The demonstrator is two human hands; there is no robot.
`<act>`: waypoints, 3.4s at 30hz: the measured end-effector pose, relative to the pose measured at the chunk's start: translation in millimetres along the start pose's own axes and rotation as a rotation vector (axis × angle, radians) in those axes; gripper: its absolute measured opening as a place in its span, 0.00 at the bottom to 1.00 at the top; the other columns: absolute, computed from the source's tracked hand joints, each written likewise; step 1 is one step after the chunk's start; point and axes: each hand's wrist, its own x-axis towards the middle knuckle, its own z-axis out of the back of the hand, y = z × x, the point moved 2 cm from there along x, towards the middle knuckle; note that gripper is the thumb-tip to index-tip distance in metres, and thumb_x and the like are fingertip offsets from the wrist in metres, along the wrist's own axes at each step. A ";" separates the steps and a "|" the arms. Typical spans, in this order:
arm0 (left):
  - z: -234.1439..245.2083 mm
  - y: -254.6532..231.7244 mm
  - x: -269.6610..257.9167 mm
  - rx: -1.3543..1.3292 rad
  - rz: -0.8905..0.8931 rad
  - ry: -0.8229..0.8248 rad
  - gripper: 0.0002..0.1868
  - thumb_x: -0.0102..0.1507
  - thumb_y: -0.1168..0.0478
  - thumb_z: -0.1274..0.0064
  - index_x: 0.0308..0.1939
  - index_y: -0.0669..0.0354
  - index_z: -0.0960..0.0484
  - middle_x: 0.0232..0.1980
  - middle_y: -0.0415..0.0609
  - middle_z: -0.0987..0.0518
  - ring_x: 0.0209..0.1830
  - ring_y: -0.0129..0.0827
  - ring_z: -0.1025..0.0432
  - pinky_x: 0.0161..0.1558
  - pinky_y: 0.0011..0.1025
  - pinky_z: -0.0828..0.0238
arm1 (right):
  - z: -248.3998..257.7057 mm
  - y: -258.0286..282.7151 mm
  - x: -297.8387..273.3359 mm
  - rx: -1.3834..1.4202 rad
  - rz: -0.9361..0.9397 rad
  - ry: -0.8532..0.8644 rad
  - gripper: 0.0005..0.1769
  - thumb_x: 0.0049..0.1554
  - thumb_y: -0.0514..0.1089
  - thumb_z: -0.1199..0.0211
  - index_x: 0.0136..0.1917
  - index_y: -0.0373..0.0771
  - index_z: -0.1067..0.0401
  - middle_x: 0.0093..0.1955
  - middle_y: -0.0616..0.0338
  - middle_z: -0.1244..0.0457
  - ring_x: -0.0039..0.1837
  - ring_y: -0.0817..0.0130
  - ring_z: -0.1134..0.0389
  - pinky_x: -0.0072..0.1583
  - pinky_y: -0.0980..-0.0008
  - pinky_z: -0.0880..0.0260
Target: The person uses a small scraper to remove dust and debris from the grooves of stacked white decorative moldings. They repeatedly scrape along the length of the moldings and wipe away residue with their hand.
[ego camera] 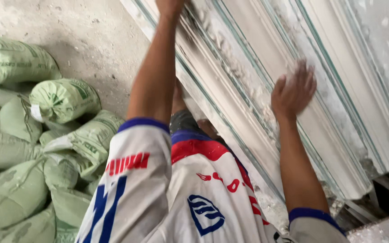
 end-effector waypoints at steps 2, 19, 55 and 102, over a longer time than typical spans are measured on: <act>-39.7 16.8 20.3 0.067 -0.084 -0.086 0.13 0.54 0.66 0.54 0.24 0.49 0.43 0.22 0.42 0.40 0.22 0.32 0.50 0.22 0.42 0.55 | 21.6 21.7 10.6 0.063 -0.164 0.157 0.34 0.66 0.51 0.57 0.79 0.28 0.42 0.76 0.34 0.41 0.76 0.38 0.43 0.73 0.42 0.49; 92.6 -35.4 150.7 -0.365 0.360 0.289 0.28 0.71 0.51 0.73 0.73 0.59 0.46 0.51 0.59 0.27 0.30 0.44 0.31 0.24 0.41 0.31 | -112.4 235.4 277.8 0.416 0.075 0.016 0.26 0.71 0.46 0.63 0.75 0.29 0.45 0.75 0.35 0.45 0.78 0.39 0.47 0.77 0.42 0.55; 196.7 201.7 690.6 -0.274 0.455 0.266 0.23 0.67 0.54 0.70 0.60 0.63 0.34 0.57 0.69 0.25 0.52 0.74 0.28 0.50 0.63 0.35 | -269.2 546.9 607.5 0.334 0.167 0.095 0.17 0.65 0.38 0.51 0.63 0.25 0.37 0.70 0.34 0.45 0.73 0.39 0.48 0.73 0.38 0.48; 328.3 287.5 880.3 -0.738 0.469 0.900 0.24 0.77 0.49 0.72 0.67 0.65 0.47 0.41 0.51 0.27 0.40 0.40 0.28 0.41 0.37 0.29 | -308.5 910.3 860.7 1.488 -0.651 0.735 0.38 0.66 0.43 0.59 0.87 0.45 0.62 0.47 0.63 0.41 0.50 0.69 0.37 0.54 0.66 0.40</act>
